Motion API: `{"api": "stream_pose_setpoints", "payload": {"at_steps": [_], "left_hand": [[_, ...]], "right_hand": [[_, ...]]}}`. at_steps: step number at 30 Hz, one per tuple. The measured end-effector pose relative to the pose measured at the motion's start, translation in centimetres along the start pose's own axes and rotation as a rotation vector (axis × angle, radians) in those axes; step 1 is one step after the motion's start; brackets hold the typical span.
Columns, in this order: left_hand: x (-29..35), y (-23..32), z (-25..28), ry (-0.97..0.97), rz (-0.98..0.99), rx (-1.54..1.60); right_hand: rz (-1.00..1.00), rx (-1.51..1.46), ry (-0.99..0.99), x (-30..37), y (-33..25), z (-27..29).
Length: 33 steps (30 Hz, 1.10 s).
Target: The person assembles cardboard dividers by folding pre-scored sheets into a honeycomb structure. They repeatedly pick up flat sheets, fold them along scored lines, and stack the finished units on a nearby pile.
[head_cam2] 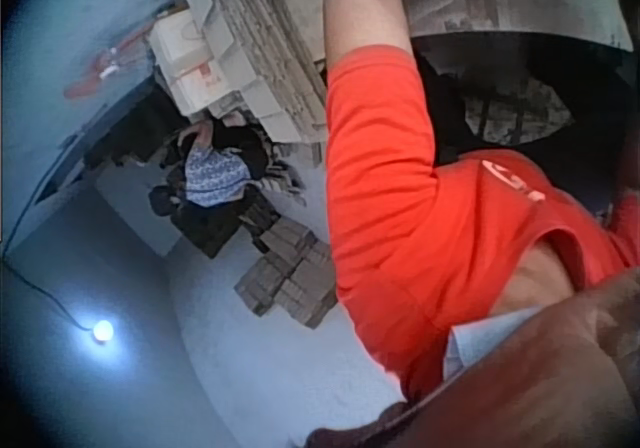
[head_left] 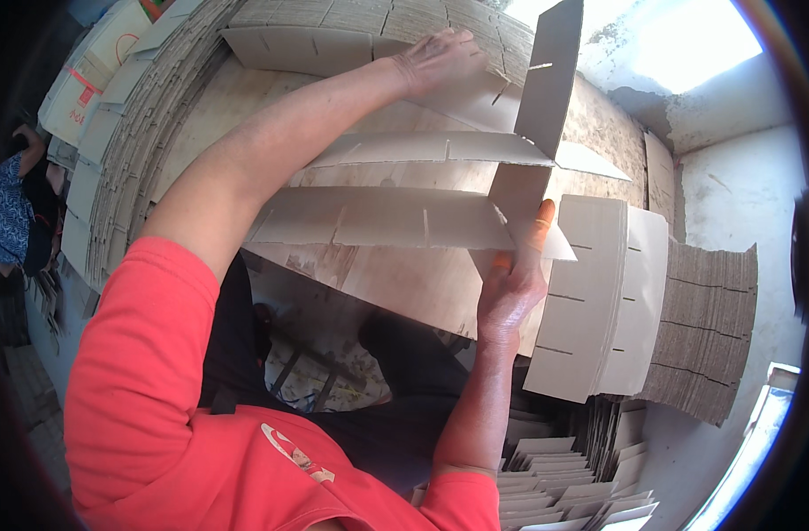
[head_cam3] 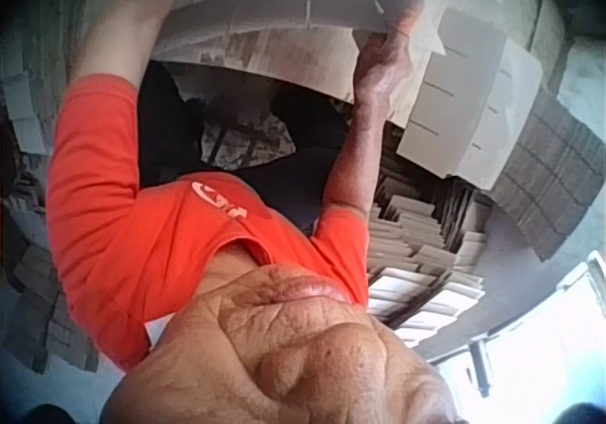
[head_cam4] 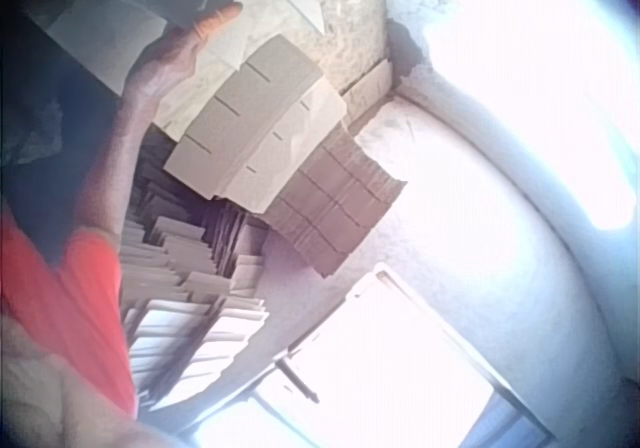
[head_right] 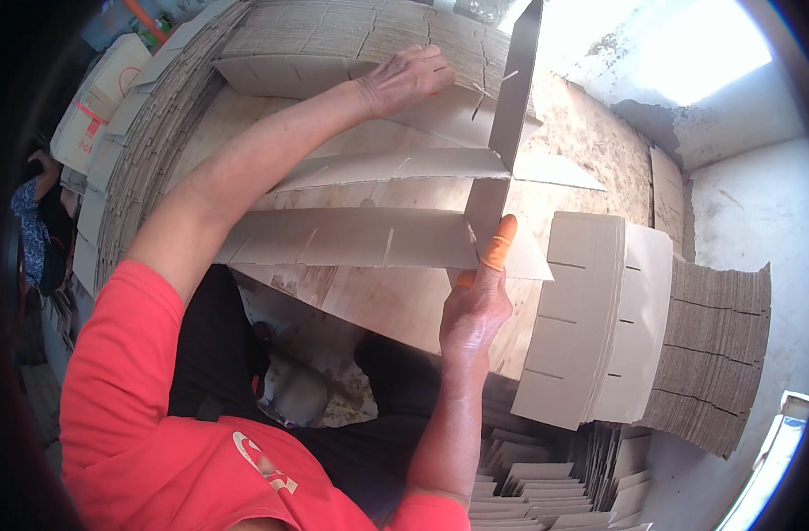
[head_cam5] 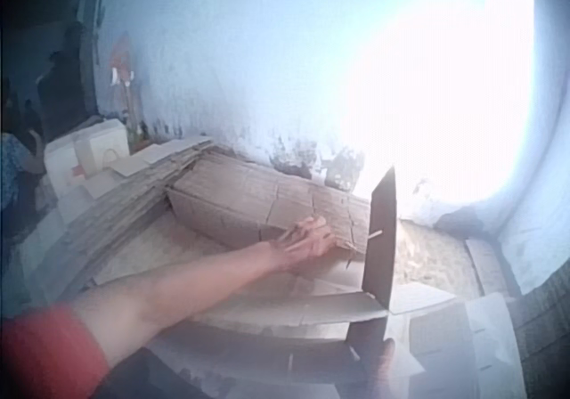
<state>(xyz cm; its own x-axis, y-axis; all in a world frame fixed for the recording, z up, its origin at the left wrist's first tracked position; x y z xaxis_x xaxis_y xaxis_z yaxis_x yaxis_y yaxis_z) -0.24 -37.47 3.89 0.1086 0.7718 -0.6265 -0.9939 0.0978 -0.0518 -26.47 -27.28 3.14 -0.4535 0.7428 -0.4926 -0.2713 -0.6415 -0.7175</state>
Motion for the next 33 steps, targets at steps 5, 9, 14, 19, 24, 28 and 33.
{"api": "stream_pose_setpoints", "payload": {"at_steps": [5, 9, 14, 19, 24, 28, 33], "left_hand": [[0.9, -0.7, -3.0, -0.401, 0.133, -0.013], [2.2, -0.3, -2.8, -0.343, 0.134, 0.005], [1.8, -0.6, -1.3, -0.275, 0.228, 0.251], [1.8, -1.3, -1.7, -0.247, 0.191, 0.203], [1.3, -0.8, -0.7, -0.025, 0.008, 0.148], [0.9, -1.2, -1.6, -0.301, 0.234, 0.118], [1.0, -1.3, -2.2, -0.448, 0.338, 0.227]], "right_hand": [[0.128, 0.130, 0.026, -0.2, 0.1, -0.1], [0.118, 0.215, -0.003, -0.2, -0.7, 0.2], [0.084, 0.140, 0.004, -0.2, -0.4, 0.3], [-0.164, -0.313, 0.107, 0.0, 1.2, -0.5], [-0.222, -0.232, 0.059, -0.3, 0.3, -0.1], [-0.456, -0.563, 0.170, -0.4, 0.4, -0.4], [-0.504, -0.649, 0.218, -0.1, 0.9, -0.6]]}}
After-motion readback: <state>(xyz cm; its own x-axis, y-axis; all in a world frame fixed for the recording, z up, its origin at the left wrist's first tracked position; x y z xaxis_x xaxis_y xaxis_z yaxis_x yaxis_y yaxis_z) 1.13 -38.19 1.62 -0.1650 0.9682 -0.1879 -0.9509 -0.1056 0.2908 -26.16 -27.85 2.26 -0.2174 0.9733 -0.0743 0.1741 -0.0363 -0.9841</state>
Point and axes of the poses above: each hand's wrist, its own x-axis away from the middle knuckle, its own z-axis out of the back of the hand, y = z × x, the point moved 5 cm from there along -x, towards the middle knuckle, and after that the axes turned 13 degrees about z, right-handed, at the moved point
